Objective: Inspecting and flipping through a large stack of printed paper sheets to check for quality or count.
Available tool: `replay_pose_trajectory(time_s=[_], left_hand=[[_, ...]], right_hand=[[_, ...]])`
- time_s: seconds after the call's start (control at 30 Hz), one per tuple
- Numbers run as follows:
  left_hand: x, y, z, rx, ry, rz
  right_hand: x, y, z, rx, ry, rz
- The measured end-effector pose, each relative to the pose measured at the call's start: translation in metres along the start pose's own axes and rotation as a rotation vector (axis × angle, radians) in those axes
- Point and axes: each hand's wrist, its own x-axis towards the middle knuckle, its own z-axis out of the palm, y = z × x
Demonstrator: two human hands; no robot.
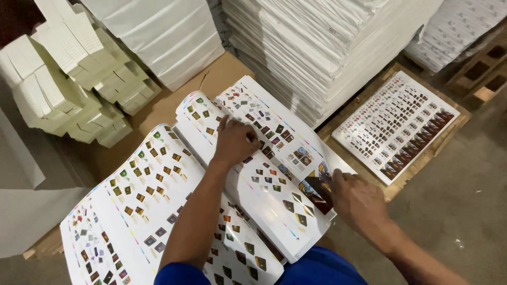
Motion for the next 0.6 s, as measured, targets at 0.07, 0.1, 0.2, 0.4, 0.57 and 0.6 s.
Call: replay_pose_trajectory(time_s=[0.07,0.1,0.2,0.4,0.57,0.6], left_hand=[[0.002,-0.001,0.002,-0.01,0.0,-0.009],[0.0,-0.001,0.004,-0.024,-0.009,-0.025],[0.001,0.0,0.001,-0.016,-0.014,-0.032],[-0.001,0.0,-0.004,-0.127,-0.01,-0.044],[0.004,-0.003,0.004,-0.126,-0.003,-0.047],[0.002,-0.005,0.004,-0.136,0.002,-0.048]], right_hand=[[0.0,0.007,-0.023,0.18,-0.025,0.014],[-0.002,0.011,-0.034,0.36,-0.062,0.026],[-0.005,0.023,-0.036,0.326,-0.05,0.1],[0.017,0.05,0.033,0.148,0.077,-0.056],[0.008,0.04,-0.002,0.174,0.128,-0.089],[0.01,0.039,0.004,-0.05,0.197,-0.109]])
